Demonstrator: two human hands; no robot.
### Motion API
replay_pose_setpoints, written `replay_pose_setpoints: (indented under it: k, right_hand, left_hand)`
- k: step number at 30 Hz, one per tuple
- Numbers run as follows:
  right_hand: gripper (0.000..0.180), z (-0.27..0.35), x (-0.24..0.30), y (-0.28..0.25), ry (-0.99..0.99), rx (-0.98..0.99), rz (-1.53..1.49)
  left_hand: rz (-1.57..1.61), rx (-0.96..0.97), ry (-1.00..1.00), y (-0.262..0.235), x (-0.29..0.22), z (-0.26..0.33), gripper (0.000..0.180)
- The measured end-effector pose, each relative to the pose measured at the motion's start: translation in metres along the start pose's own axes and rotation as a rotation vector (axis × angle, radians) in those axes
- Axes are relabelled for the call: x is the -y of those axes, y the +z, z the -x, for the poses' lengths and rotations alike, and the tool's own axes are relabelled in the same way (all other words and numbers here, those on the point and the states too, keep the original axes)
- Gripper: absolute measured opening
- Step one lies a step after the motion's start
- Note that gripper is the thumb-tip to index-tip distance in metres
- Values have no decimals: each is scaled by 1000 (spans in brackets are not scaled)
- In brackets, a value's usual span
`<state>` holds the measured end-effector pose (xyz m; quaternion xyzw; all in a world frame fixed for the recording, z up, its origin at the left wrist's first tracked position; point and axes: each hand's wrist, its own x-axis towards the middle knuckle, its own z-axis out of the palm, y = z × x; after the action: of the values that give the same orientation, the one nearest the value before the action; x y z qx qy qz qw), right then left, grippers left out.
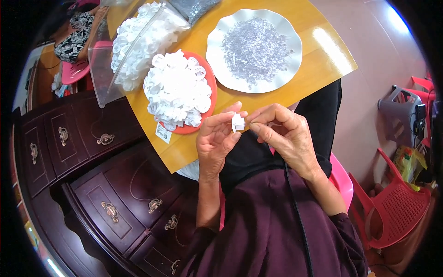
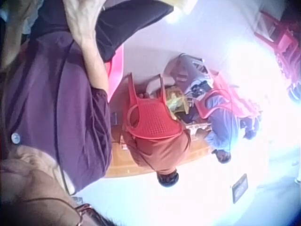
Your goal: The person assembles small white plastic components by threading a needle through them and adding silver beads.
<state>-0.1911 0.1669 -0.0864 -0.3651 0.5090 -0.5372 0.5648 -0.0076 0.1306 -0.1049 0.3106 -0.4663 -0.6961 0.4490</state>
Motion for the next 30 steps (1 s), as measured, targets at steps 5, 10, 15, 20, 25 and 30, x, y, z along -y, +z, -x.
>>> replay_pose_setpoints:
  k: [5, 10, 15, 20, 25, 30]
  right_hand:
    - [10, 1, 1, 0, -7, -3, -52]
    - [9, 0, -5, -3, -96, 12, 63]
    - [10, 5, 0, -9, 154, 4, -184]
    - [8, 2, 4, -19, 219, 50, -321]
    - [10, 6, -1, -19, 212, 117, -226]
    - [11, 3, -3, -19, 233, 90, -239]
  left_hand:
    - [-93, 34, 16, 0, 0, -1, 42]
    - [-158, 84, 9, 1, -4, -2, 43]
    - [-268, 135, 36, 7, -12, -4, 47]
    - [-368, 115, 62, 12, -19, -6, 40]
    - [-537, 134, 75, 16, -31, -7, 32]
    - [-580, 190, 21, 9, -27, -16, 33]
